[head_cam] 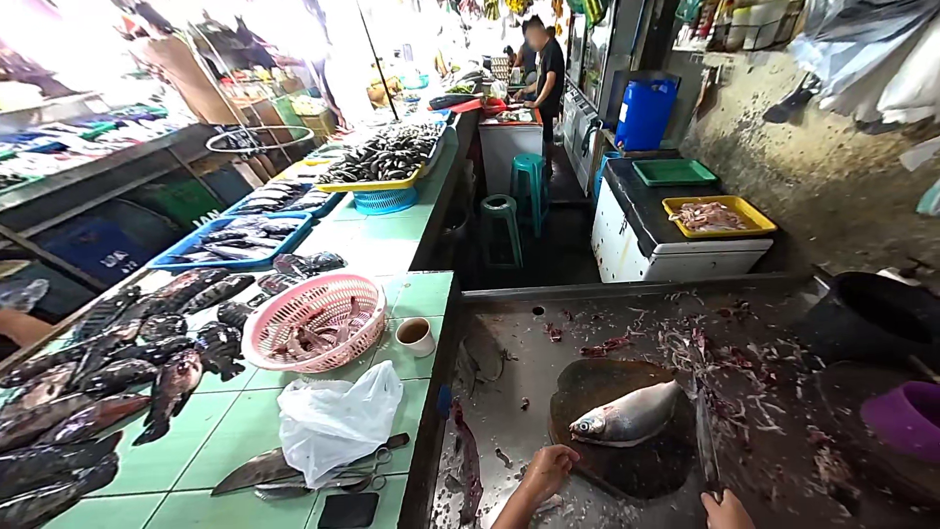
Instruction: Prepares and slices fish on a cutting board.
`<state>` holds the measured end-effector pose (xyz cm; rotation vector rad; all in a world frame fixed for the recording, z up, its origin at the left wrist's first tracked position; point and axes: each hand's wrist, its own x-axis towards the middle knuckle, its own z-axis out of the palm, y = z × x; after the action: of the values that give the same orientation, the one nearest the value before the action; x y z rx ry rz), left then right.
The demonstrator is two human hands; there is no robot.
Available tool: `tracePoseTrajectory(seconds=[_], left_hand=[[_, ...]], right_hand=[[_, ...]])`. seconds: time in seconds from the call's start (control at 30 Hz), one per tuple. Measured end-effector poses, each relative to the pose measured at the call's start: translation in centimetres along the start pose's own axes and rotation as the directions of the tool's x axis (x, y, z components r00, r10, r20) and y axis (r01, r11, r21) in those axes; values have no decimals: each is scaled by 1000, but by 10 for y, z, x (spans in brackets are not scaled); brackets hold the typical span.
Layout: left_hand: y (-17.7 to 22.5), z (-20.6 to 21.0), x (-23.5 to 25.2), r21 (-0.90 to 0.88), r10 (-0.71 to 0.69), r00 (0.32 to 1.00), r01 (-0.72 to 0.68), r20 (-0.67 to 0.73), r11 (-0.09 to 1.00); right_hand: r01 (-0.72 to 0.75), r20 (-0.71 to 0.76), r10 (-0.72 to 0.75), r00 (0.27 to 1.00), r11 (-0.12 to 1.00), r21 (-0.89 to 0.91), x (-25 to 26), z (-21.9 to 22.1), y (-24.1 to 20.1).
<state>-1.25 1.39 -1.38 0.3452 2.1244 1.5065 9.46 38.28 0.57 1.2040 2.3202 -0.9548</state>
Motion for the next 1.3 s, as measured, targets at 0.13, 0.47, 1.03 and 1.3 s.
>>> tracePoseTrajectory(seconds=[0.13,0.47,1.03,1.3], left_hand=[[-6,3,-8,49,-20,1000,19,24,999],[-2,15,-18,-72,-122,984,113,-132,991],[0,18,-16,-39,-141,989,139,-35,989],[1,19,-14,-7,-151,988,151,-12,988]], right_hand=[[-20,7,20,1000,1000,23,2,1,4],[-12,13,12,1000,999,48,5,3,4],[-10,33,9,999,999,36,2,0,3],[-11,21,10,1000,998,55,7,3,6]])
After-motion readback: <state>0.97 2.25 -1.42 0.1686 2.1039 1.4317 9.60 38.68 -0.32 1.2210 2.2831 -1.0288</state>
